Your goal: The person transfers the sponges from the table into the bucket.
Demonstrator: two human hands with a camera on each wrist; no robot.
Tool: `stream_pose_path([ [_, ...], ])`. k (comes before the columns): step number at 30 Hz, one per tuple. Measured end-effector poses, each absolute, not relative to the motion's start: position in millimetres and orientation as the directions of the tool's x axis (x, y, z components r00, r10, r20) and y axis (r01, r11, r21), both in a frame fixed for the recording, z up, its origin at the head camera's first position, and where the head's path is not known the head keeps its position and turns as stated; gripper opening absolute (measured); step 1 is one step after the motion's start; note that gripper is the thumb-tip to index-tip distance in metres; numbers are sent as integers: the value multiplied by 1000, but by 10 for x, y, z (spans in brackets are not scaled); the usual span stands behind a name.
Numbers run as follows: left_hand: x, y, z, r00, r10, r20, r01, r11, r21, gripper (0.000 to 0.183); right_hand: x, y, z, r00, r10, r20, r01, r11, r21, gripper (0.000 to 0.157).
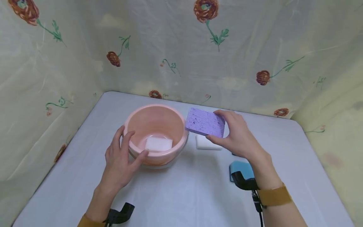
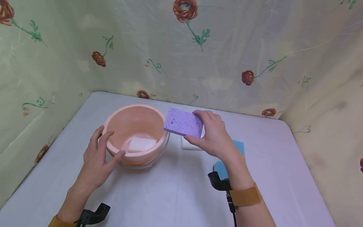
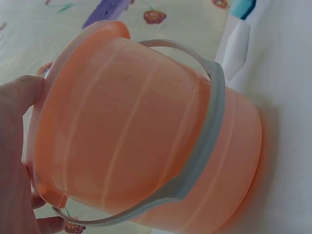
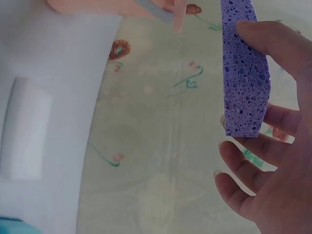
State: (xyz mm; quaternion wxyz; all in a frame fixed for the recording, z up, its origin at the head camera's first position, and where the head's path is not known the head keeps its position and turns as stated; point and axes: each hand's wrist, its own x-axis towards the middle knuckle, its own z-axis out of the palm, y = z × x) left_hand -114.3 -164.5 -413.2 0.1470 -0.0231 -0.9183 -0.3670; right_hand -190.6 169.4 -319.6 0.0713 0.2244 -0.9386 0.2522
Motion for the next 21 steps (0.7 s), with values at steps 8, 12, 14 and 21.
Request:
stream_pose_path([
  [8,-1141,-1632,-4119,-958,-73,278,138,733,666,75,-2042,1446,-3090,-863,-441,245,-504,734,-455,77],
  [12,-1133,-1632,-4113,-957,-83,277,127,739,662,76,-2111,1280,-3054,-844,-481,236,-533,713,-455,77],
  [14,-1131,-1631,-4111,-958,-86,272,121,742,659,76,-2135,1198,-3044,-841,-493,222,-537,711,-454,77],
  [21,-1129,-1616,-4108,-962,-83,258,114,742,661,77,-2190,973,-3066,-841,-514,168,-530,724,-442,75],
])
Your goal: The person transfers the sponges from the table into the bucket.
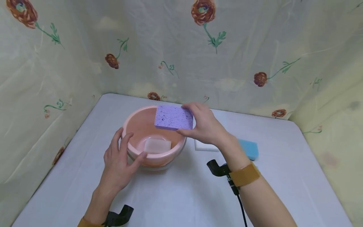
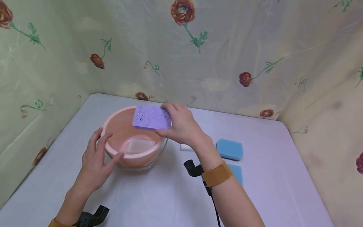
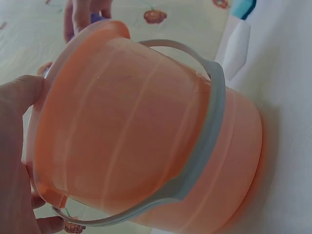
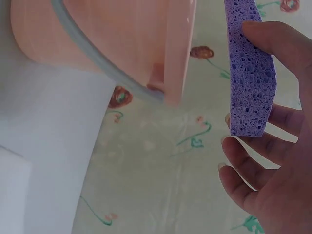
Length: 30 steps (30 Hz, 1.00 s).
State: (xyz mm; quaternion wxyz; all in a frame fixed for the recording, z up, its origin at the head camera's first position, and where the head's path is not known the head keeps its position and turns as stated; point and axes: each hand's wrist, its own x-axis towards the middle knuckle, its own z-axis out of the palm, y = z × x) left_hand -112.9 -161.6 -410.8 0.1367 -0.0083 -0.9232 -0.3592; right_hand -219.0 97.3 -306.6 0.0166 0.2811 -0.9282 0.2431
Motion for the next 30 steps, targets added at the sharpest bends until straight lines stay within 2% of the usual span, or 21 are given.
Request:
stream_pose_path([
  [30,-1145,-1630,-4108,-969,-78,234,97,752,652,80,-2334,522,-3210,-795,-605,48,-579,732,-359,74],
])
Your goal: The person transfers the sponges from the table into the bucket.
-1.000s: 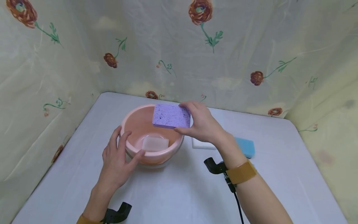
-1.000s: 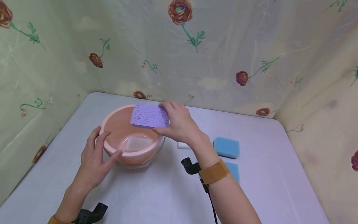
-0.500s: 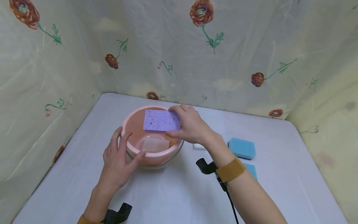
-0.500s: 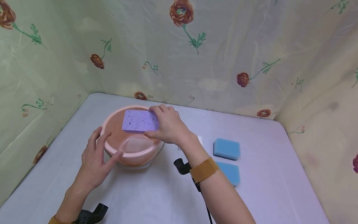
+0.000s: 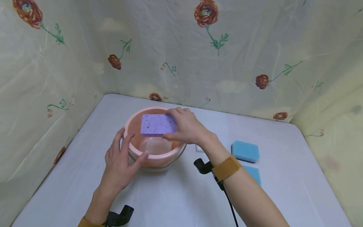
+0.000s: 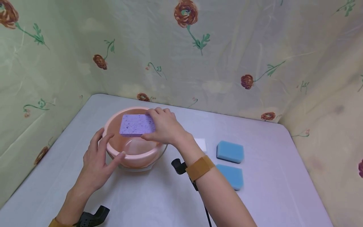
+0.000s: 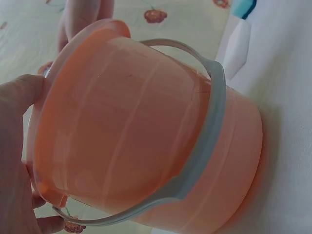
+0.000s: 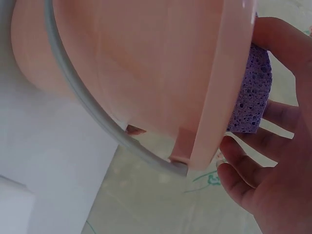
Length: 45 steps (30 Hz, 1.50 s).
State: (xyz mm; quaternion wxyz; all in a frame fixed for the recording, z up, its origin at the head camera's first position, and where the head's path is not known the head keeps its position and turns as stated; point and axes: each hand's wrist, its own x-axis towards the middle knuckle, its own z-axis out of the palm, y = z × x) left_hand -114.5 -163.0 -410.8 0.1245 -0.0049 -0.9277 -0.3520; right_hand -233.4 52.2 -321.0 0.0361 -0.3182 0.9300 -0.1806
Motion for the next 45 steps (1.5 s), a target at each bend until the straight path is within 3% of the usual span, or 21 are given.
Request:
stream_pose_path([
  [11,-1143,-1663,-4121,-970,-64,234,112,741,662,79,-2391,320,-3194,-762,-645,-49,-609,741,-284,82],
  [28,-1146,-1665,-4096,-971,-69,228,100,749,655,79,-2423,171,-3218,-713,-672,-202,-652,741,-160,79],
  [45,-1150,-1661,-4107,-969,-63,241,112,753,648,79,-2432,39,-3289,-716,-651,-250,-662,748,-51,79],
])
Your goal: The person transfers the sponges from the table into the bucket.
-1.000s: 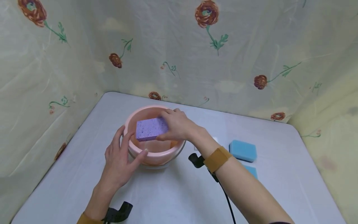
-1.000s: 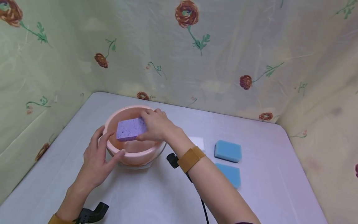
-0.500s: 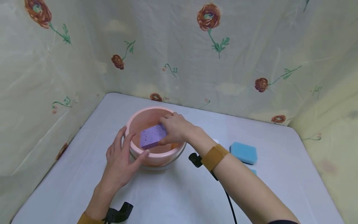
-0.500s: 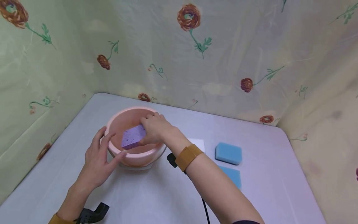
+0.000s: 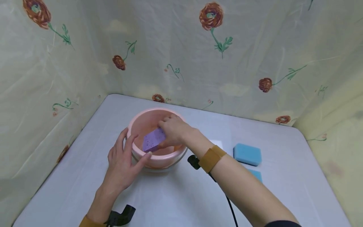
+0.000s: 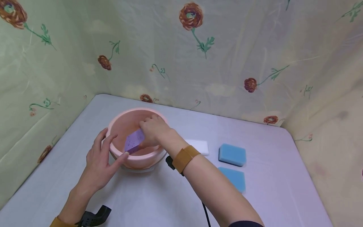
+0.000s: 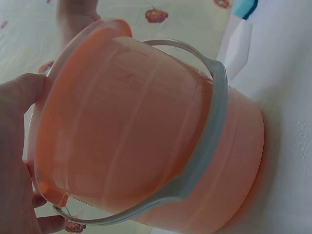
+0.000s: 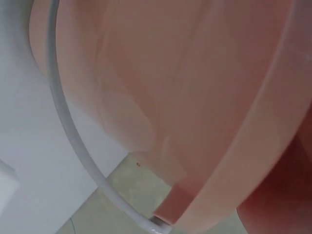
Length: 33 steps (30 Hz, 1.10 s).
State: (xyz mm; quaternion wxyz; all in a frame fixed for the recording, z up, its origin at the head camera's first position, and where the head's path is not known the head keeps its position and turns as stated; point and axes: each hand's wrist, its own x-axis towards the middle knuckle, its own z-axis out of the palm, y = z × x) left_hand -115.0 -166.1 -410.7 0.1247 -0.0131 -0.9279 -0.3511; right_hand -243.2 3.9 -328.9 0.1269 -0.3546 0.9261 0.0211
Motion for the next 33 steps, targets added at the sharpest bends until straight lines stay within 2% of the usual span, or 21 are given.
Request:
stream_pose_path([
  [7,-1148,-1662,-4099,-971,-61,232,107,756,646,81,-2415,-20,-3263,-716,-623,-314,-652,758,-18,80],
  [13,-1154,-1662,-4099,-973,-66,223,98,753,651,81,-2385,-36,-3268,-711,-599,-368,-630,776,-44,72],
  [16,-1155,-1663,-4101,-973,-66,223,98,754,650,81,-2382,-38,-3280,-710,-597,-374,-626,778,-53,69],
  [24,-1151,-1663,-4102,-975,-63,211,92,756,648,81,-2385,-26,-3287,-706,-594,-385,-619,782,-70,73],
  [33,-1148,-1672,-4093,-974,-62,217,96,758,645,80,-2382,-7,-3247,-717,-597,-360,-620,782,-63,65],
])
